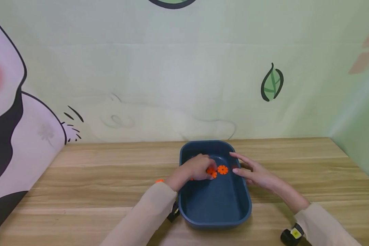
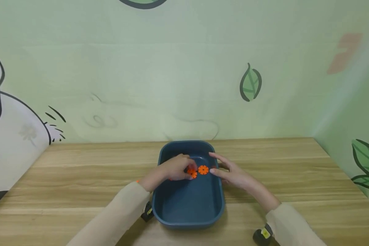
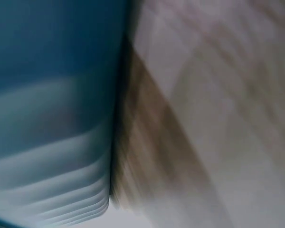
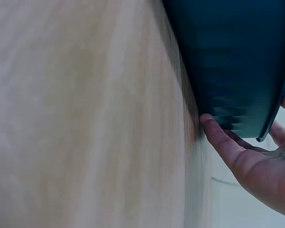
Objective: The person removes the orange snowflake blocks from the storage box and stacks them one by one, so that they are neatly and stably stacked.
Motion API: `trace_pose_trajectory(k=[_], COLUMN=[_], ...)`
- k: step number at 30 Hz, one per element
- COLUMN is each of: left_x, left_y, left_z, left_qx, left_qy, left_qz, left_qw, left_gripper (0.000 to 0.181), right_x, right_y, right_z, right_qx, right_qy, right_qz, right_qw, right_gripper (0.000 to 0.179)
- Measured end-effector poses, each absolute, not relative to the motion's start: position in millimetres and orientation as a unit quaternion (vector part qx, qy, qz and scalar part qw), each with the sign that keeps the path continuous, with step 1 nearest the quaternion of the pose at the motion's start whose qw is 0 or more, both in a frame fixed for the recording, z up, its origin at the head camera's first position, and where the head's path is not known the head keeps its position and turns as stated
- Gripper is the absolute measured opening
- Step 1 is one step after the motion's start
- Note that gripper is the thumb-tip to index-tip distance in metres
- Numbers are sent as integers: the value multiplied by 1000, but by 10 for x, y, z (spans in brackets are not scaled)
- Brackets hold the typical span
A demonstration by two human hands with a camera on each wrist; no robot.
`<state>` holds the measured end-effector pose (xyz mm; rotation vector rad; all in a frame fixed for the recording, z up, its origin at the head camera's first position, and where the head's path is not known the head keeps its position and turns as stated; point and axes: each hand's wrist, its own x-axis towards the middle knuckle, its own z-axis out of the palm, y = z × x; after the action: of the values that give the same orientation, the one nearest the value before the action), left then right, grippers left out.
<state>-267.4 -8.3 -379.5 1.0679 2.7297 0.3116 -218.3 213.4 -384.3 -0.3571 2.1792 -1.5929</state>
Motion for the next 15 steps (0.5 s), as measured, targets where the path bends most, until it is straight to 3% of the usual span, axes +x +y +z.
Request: trace_pose_trajectory(k=[11,15], left_x=[-2664,-2613], left_y=[-109,-159], left_z=[-3798,-3723], left_qx=[372,389], left_qy=[906,883], left_qz=[182,248], left_qw=[83,84], left_gripper=[15,19], right_x=[-2176,-2160], right_y=[2124,2137], right_z=[-3843,-3844], right_qx=[-126,-129], right_qy=[786,788], right_qz=[-569,-566], right_qw=[208,207], right_gripper=[65,64])
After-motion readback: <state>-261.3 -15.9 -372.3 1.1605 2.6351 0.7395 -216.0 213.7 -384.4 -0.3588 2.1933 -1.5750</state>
